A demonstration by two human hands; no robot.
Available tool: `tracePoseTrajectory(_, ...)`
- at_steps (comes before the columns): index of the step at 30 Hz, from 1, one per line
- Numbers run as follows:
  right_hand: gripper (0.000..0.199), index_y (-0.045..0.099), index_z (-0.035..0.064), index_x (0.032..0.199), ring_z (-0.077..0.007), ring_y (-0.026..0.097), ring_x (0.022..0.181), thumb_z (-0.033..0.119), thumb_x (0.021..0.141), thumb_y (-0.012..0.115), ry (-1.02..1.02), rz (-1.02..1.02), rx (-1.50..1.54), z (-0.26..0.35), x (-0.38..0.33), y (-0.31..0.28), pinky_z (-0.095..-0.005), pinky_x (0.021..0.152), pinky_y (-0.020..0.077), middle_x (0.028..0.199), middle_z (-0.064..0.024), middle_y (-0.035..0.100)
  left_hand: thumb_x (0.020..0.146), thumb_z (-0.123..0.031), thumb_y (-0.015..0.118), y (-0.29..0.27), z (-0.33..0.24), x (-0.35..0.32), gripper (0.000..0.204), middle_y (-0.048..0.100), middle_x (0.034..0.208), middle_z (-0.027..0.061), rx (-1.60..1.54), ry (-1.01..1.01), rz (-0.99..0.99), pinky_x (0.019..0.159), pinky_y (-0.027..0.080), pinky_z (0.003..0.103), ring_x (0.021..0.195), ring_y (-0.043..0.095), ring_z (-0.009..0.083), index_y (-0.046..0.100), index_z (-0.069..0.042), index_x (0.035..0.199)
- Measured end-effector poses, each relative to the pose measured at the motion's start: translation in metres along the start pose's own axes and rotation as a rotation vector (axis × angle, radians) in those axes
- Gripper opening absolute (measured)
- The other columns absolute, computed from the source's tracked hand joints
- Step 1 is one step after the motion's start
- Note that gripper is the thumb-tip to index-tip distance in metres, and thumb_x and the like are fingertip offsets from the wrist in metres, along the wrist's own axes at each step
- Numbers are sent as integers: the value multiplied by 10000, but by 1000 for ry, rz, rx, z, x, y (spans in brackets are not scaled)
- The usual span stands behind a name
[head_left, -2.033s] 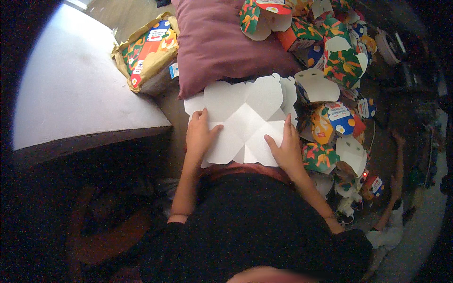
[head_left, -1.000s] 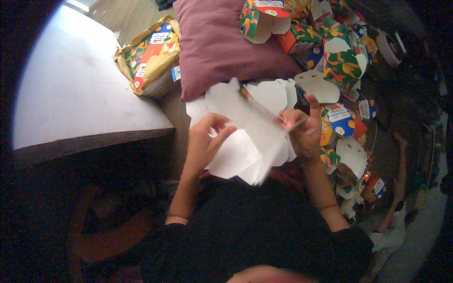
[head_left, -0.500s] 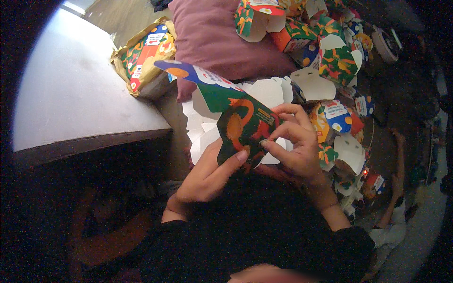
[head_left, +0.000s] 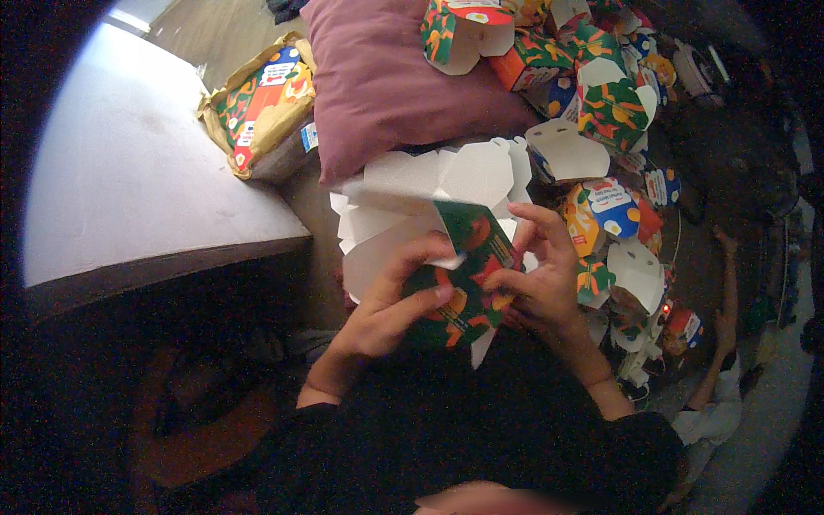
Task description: The person repeatedly folds flat, pre-cut paperboard blanks into small takeaway-style boxes. They pick each blank, fold the side walls and top flaps, and place the finished box into a growing pile. The process is continuous and repetitive throughout the clip.
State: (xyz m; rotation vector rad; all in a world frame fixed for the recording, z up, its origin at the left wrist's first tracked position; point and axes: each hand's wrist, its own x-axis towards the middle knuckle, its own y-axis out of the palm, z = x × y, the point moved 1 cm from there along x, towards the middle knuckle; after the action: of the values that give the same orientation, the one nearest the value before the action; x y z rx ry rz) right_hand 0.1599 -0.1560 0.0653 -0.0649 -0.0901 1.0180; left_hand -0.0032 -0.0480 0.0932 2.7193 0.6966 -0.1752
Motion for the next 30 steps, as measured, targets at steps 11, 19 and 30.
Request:
tracePoseTrajectory(11, 251, 655, -6, 1001, -264, 669, 812, 12, 761, 584, -523, 305, -422, 5, 33, -19, -329, 733, 525, 911, -140, 676, 897, -220, 534, 3, 7, 11, 526, 391, 1299, 127, -11, -255, 317, 1033, 275, 334, 1247, 343, 205, 311, -33, 1334)
tracePoseTrajectory(19, 270, 684, 38, 987, -213, 672, 709, -20, 731, 616, -438, -44, -351, 4, 31, -22, -301, 622, 523, 837, -138, 681, 869, -186, 611, 4, 10, 4, 536, 502, 1236, 93, -192, -231, 144, 971, 377, 328, 1150, 480, 192, 374, -11, 1317)
tracePoseTrajectory(30, 196, 693, 71, 910, -221, 639, 615, 131, 723, 681, -747, 332, -477, 14, 34, -33, -292, 539, 488, 930, -174, 674, 857, -109, 609, -4, 15, 4, 433, 577, 1134, 118, -460, -351, 6, 887, 458, 325, 1032, 569, 187, 441, 22, 1234)
